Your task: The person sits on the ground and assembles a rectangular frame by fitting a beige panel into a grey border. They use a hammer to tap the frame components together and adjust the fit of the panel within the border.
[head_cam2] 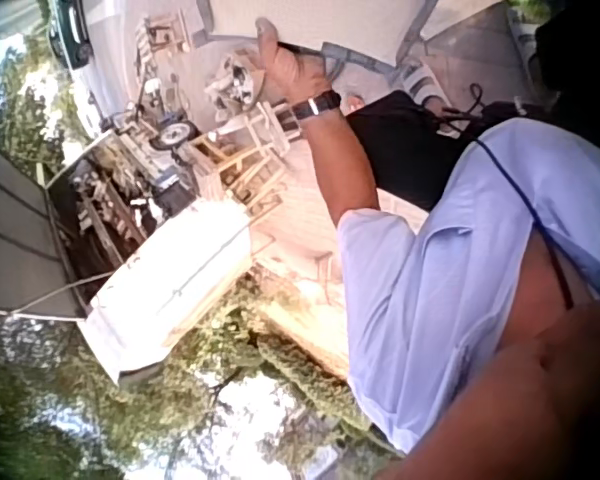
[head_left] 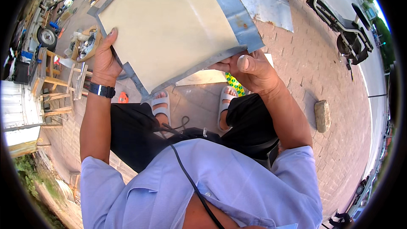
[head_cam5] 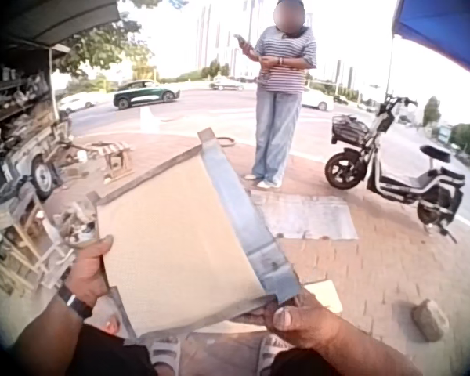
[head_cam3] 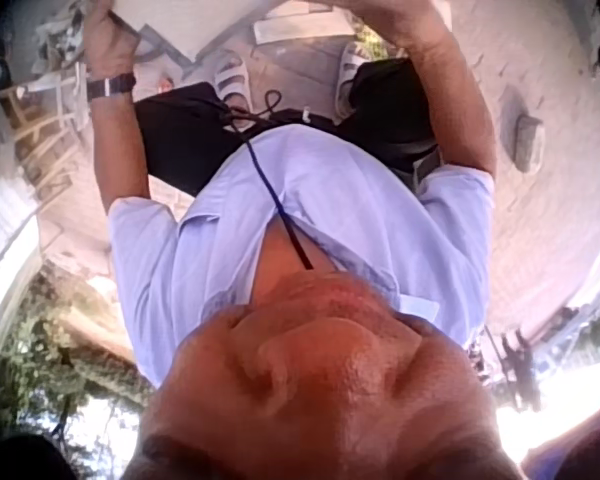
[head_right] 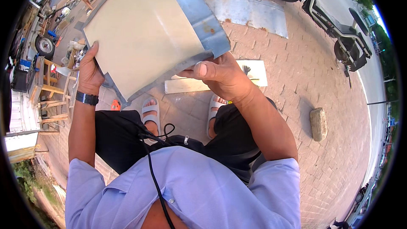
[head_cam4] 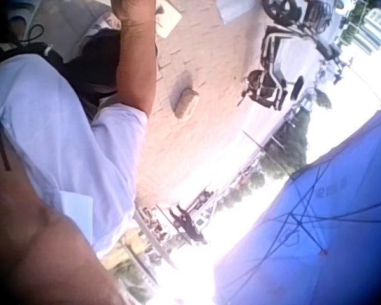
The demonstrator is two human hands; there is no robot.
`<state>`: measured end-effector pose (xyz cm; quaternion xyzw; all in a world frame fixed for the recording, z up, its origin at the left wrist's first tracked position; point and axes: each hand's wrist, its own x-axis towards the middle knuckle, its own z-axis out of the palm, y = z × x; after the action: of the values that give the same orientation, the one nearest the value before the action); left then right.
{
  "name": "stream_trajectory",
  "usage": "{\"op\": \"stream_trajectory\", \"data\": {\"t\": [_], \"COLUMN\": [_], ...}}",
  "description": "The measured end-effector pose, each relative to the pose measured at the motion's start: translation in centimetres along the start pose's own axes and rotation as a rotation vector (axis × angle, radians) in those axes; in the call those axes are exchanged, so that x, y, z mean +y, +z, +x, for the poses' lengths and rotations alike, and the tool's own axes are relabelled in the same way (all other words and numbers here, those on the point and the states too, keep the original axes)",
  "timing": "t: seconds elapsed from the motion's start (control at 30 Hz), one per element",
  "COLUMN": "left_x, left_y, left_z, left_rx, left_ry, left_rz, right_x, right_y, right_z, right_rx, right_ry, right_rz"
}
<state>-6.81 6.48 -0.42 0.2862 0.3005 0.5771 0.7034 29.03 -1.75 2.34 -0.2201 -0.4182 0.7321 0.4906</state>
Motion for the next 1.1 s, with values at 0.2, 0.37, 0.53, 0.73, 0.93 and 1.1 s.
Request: {"op": "stream_trajectory", "data": {"t": [0.2,0.37,0.53,0.73,0.93,1.1], "left_x": [1.4,0.8,-0.3,-0.5,-0.3,-0.2], "left_y": [-2.0,-1.6,-1.7,-1.4,-1.1,-0.8], "left_z": [-0.4,-0.6,0.1,0.1,0.5,0.4], "left_rx": [0.03,0.022,0.047,0.022,0.013,0.019], "left_ry": [-0.019,-0.084,-0.121,-0.189,-0.221,-0.128], "left_rz": [0.071,0.123,0.161,0.161,0.156,0.129], "right_x": [-2.8,-3.3,-0.9,-0.2,-0.3,0.1], "right_y": [-3.3,-2.2,-3.4,-3.3,-2.9,-3.7], "right_z": [0.0,1.3,3.0,3.6,3.4,3.8], "right_rx": [0.12,0.113,0.264,0.298,0.372,0.35], "right_ry": [-0.021,0.029,0.108,0.222,0.301,0.306], "right_rz": [-0.236,-0.296,-0.461,-0.455,-0.344,-0.284]}}
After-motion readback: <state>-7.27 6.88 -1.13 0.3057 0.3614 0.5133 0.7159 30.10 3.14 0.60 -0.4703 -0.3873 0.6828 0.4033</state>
